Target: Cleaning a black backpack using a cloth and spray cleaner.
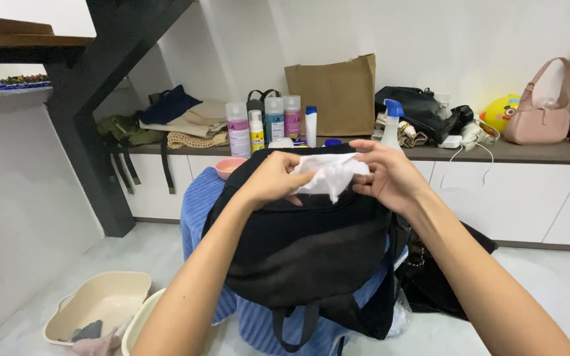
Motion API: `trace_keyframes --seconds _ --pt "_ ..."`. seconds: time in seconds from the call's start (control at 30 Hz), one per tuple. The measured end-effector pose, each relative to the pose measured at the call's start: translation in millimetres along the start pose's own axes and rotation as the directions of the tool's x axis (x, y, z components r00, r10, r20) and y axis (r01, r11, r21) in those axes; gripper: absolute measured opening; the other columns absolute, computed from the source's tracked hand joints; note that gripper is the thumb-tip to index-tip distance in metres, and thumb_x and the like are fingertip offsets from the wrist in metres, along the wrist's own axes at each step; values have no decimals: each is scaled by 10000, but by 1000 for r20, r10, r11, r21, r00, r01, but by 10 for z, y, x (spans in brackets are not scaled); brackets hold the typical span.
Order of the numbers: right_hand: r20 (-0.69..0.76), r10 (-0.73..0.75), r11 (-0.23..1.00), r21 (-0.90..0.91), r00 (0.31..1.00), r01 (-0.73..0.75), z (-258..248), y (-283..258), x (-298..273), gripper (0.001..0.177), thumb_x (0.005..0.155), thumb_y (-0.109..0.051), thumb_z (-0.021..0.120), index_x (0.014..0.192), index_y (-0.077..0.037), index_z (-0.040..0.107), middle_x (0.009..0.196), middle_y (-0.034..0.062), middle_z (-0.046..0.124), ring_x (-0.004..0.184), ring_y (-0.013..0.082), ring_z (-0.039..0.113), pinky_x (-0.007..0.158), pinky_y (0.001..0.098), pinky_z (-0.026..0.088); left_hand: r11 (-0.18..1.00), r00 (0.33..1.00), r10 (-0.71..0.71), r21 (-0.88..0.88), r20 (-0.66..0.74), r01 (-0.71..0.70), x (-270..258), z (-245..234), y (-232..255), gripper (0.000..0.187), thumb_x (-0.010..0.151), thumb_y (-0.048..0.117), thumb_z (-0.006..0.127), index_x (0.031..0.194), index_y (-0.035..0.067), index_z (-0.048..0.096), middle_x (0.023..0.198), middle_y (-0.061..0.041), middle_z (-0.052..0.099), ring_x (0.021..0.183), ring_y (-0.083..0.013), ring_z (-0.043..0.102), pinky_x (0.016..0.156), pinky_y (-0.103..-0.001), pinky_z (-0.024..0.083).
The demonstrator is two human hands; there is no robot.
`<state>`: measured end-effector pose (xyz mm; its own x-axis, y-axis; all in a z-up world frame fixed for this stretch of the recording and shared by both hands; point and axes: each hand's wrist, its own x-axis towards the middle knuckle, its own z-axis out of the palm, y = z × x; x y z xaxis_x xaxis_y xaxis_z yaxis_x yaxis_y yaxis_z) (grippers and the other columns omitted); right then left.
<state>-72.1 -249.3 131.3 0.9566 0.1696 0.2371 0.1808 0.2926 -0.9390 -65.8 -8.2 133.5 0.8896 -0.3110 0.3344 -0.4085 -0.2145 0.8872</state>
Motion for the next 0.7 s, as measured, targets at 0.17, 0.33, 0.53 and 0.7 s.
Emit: trace_keyframes --seconds 0.17,0.33,0.53,0.7 --pt "271 94 961 -277 958 -16 -24 27 -48 663 797 5 719 1425 -19 506 940 178 674 749 280 726 684 432 625 961 990 -52 -278 -131 14 213 -18 -135 431 835 389 802 1056 33 704 856 -96 717 750 -156 684 660 -340 614" --pt "229 113 904 -427 967 -5 -43 -25 82 440 847 32 676 1287 42 665 919 169 709 777 238 717 716 352 623 985 941 -132 -146 -312 90 528 -7 -280 487 955 489 629 1132 46 727 905 -103 721 845 -220 735 710 -365 616" --pt "188 176 905 -417 966 -83 -87 255 357 637 827 -112 784 1425 -23 585 1101 201 728 936 319 755 857 449 618 852 971 133 523 -200 -9 487 282 94 388 837 550 665 911 199 813 822 -168 755 975 -438 712 836 -482 559" --pt "81 65 980 -193 995 -48 -338 174 576 522 907 16 610 1422 49 532 1091 319 702 997 386 726 935 504 573 800 963 168 600 -212 -7 661 281 117 405 850 560 666 814 185 813 690 -180 712 863 -443 722 757 -467 580"
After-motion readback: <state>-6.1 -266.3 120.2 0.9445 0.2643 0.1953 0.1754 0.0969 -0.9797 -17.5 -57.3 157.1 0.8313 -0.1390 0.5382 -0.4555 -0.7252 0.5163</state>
